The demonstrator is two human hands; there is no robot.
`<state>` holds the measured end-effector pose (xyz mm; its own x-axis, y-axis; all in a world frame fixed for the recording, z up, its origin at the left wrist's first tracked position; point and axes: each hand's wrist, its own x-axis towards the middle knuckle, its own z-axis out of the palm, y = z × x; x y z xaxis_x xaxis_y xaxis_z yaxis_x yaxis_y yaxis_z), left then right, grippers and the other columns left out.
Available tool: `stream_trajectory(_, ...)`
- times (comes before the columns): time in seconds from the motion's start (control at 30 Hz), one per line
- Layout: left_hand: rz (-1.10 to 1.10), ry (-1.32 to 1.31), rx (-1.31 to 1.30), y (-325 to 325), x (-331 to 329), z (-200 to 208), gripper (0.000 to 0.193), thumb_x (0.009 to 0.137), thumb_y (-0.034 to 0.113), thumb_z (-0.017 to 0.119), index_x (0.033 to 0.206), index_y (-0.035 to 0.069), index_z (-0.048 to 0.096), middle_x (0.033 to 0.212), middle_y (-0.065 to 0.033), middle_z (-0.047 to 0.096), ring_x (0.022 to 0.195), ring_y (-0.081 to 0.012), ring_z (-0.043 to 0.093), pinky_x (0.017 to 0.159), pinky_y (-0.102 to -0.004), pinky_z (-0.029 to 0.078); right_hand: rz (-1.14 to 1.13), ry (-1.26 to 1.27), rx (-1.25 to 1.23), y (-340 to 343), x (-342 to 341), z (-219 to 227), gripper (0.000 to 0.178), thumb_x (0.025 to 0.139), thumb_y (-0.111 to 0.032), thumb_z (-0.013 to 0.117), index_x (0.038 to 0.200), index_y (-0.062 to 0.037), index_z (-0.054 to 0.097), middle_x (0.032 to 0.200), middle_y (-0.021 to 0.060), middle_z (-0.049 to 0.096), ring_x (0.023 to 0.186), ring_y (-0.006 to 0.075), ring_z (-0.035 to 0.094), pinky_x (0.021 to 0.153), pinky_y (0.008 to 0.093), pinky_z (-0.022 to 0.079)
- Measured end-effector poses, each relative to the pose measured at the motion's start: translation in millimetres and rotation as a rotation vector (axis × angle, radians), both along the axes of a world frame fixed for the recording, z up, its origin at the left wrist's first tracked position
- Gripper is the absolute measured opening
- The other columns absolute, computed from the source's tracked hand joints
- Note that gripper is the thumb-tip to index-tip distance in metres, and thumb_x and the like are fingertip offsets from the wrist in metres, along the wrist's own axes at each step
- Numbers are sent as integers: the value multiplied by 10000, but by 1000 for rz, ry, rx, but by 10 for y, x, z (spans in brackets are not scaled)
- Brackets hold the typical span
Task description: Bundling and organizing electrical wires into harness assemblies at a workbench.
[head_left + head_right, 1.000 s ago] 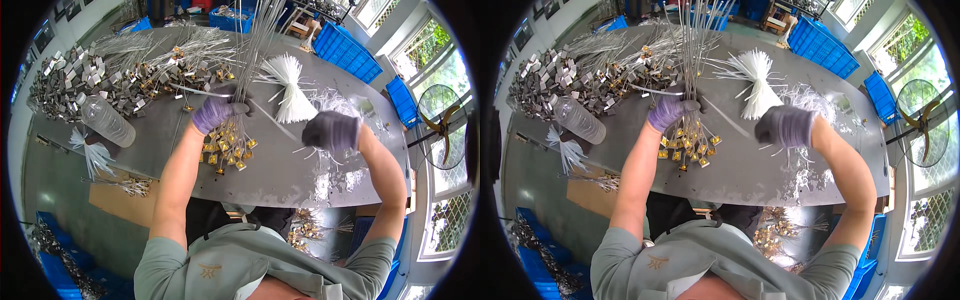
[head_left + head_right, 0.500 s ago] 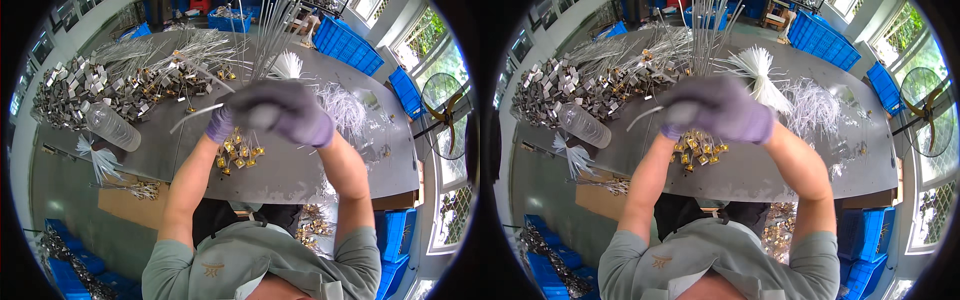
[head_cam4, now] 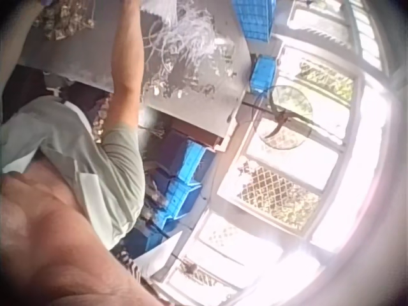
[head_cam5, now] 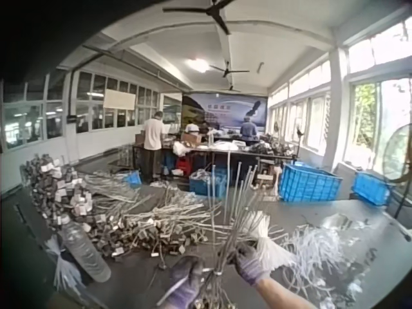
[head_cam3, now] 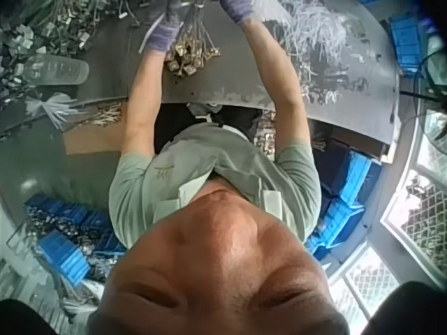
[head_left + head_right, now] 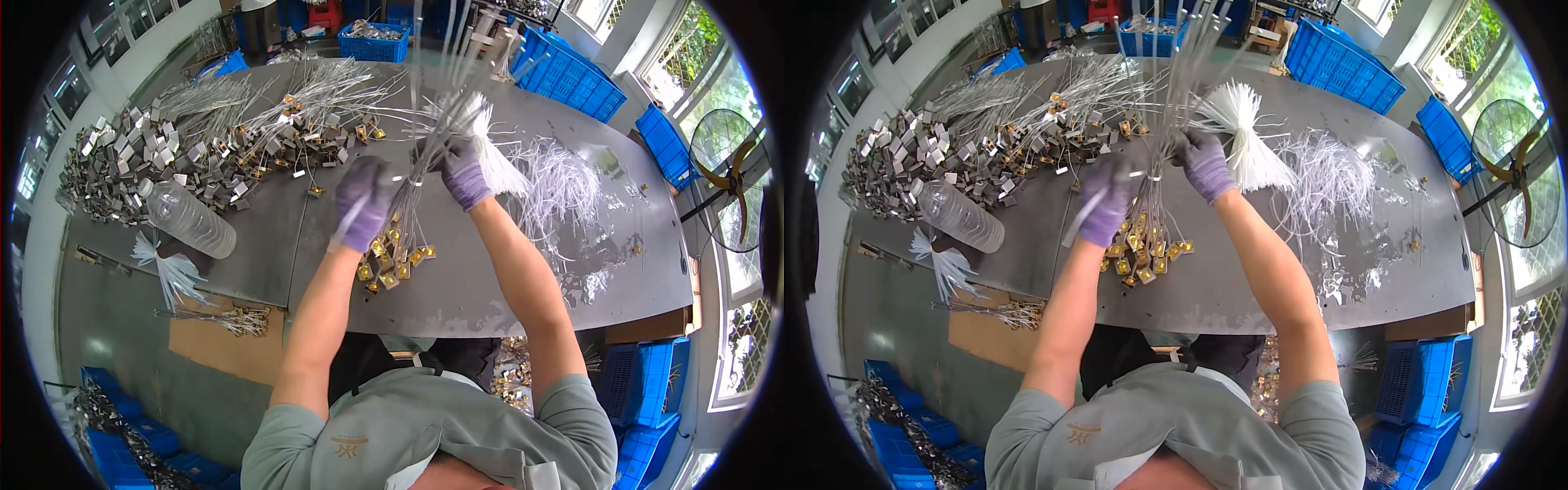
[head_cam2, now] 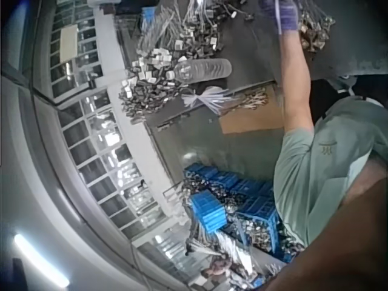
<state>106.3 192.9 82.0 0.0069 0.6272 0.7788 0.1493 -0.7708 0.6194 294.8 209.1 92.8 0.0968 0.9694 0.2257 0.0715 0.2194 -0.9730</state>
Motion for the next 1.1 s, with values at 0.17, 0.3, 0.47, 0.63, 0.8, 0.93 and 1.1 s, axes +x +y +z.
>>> stream_trajectory(0.17,-939,-977,-593,-245,-144,193,229,860,297,656,867,69,635,866,-92,643,694,-159,609,641,-308,509,-215,-81,90,-507,-90,328,236,927,-180,529,992,13,650,831,87,653,652,138,614,632,252,504)
stream_trajectory(0.3,-317,-69,-142,-369,-34,451,271,772,3,681,1023,67,601,912,-68,640,784,-113,612,728,-278,511,4,-688,769,-950,-213,840,207,822,-56,572,1010,-1,642,973,128,635,732,181,633,656,284,517)
stream_trajectory(0.47,-437,-171,-127,-320,44,357,215,802,19,656,1004,43,586,894,-40,624,798,-136,613,723,-270,501,285,-1079,863,-927,-417,1286,292,766,-74,629,1057,-49,632,1046,134,620,813,265,643,704,338,534)
stream_trajectory(0.63,-454,-89,-210,-333,-127,361,175,856,96,640,989,6,572,915,-81,643,811,-167,622,712,-309,516,220,-1123,640,-870,-295,1324,302,743,-112,678,1039,-79,633,996,132,635,798,303,647,665,371,532)
stream_trajectory(0.8,-808,-629,-575,-345,-145,390,270,799,157,724,969,16,570,878,-87,646,773,-148,612,676,-283,509,152,-815,546,-916,-390,997,241,834,-97,622,1072,-55,618,769,131,649,697,292,654,634,328,526)
stream_trajectory(0.93,-571,-487,-450,-298,-117,370,240,774,91,714,956,36,568,860,-51,631,754,-119,593,680,-252,494,89,-774,266,-949,-445,940,284,828,-107,633,1107,-63,604,748,150,648,700,287,657,637,323,522)
stream_trajectory(1.1,142,-50,155,-6,-90,229,120,829,26,601,933,38,543,843,-26,592,725,-101,558,691,-256,475,222,-1209,329,-998,-465,1047,308,824,-105,631,1130,-83,598,760,149,656,697,294,654,641,363,523)
